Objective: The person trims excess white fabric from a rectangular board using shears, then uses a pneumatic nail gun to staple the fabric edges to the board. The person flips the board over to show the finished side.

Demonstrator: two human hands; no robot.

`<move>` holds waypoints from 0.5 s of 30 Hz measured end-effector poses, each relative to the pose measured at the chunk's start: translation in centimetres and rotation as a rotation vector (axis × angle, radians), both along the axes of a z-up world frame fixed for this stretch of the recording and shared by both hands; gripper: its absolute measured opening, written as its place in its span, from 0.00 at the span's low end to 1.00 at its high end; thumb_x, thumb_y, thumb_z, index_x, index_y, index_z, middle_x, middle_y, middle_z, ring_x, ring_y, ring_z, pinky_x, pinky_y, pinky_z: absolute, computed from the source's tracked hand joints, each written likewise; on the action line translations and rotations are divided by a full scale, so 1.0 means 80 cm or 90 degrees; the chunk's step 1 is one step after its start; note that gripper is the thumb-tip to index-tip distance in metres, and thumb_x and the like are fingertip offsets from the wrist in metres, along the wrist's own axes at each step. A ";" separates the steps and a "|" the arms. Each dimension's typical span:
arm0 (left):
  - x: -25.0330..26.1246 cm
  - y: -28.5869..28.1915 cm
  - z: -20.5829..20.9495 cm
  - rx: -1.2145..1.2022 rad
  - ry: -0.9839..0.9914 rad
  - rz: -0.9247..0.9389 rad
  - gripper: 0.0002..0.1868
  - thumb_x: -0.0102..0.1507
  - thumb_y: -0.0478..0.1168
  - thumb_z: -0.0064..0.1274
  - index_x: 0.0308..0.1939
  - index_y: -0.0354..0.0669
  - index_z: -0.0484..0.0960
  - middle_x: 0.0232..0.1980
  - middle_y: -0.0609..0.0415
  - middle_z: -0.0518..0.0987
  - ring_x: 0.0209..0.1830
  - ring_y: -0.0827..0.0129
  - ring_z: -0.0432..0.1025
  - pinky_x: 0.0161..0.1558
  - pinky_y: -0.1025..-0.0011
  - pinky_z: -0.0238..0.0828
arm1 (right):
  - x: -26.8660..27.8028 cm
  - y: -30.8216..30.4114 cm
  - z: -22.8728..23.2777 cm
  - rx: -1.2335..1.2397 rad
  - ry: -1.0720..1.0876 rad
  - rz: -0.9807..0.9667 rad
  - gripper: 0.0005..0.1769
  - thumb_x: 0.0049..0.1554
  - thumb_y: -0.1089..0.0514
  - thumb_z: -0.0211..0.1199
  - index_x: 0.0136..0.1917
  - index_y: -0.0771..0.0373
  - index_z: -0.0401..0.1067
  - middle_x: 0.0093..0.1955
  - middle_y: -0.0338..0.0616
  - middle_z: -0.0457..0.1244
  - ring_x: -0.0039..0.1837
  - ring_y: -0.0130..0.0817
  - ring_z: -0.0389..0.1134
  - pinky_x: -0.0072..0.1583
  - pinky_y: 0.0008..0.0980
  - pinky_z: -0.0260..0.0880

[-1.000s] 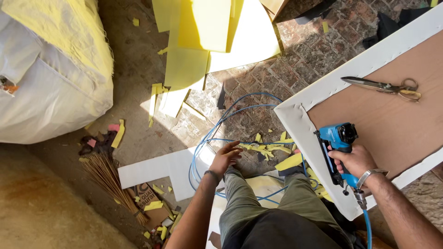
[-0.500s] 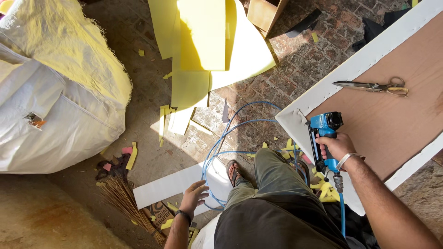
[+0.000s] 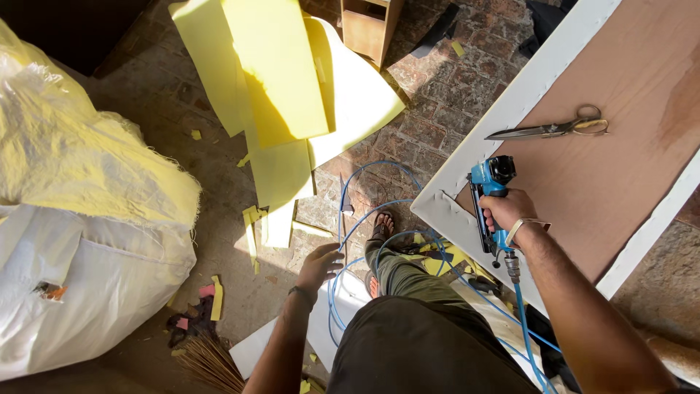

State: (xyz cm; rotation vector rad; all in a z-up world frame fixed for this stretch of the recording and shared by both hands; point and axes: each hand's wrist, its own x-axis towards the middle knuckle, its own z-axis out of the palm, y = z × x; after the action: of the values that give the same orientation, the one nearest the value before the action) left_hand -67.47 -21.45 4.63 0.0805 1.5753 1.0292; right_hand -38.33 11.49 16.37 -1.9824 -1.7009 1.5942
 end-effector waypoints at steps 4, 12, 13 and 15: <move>-0.015 0.137 0.006 0.048 0.029 -0.149 0.24 0.64 0.47 0.53 0.63 0.48 0.79 0.50 0.57 0.86 0.46 0.70 0.79 0.47 0.70 0.70 | -0.002 0.018 0.003 -0.022 0.067 -0.070 0.07 0.53 0.59 0.66 0.42 0.67 0.76 0.31 0.42 0.66 0.30 0.31 0.65 0.33 0.34 0.66; -0.021 0.341 -0.003 0.055 0.058 -0.414 0.23 0.64 0.46 0.53 0.62 0.48 0.79 0.48 0.58 0.85 0.43 0.72 0.78 0.41 0.71 0.70 | 0.001 0.037 0.008 -0.069 -0.070 0.003 0.19 0.58 0.54 0.69 0.35 0.75 0.75 0.25 0.47 0.66 0.27 0.33 0.67 0.35 0.33 0.67; -0.020 0.361 -0.006 0.053 0.074 -0.435 0.22 0.64 0.46 0.52 0.62 0.47 0.79 0.48 0.58 0.85 0.42 0.72 0.78 0.40 0.71 0.71 | 0.000 0.036 0.007 -0.094 -0.049 -0.038 0.17 0.57 0.55 0.69 0.36 0.74 0.74 0.26 0.46 0.66 0.27 0.33 0.66 0.35 0.34 0.66; -0.013 0.401 -0.013 0.069 0.037 -0.465 0.22 0.64 0.43 0.53 0.62 0.44 0.79 0.48 0.57 0.85 0.41 0.71 0.78 0.39 0.72 0.70 | -0.001 0.038 0.005 -0.138 -0.010 -0.117 0.14 0.56 0.57 0.69 0.39 0.71 0.73 0.27 0.45 0.66 0.28 0.33 0.65 0.34 0.35 0.65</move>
State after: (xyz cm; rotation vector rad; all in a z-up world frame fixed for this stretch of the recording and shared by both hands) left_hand -68.50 10.64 3.59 0.7106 1.3709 0.5302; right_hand -38.41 14.54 16.78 -2.1803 -1.3539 1.7638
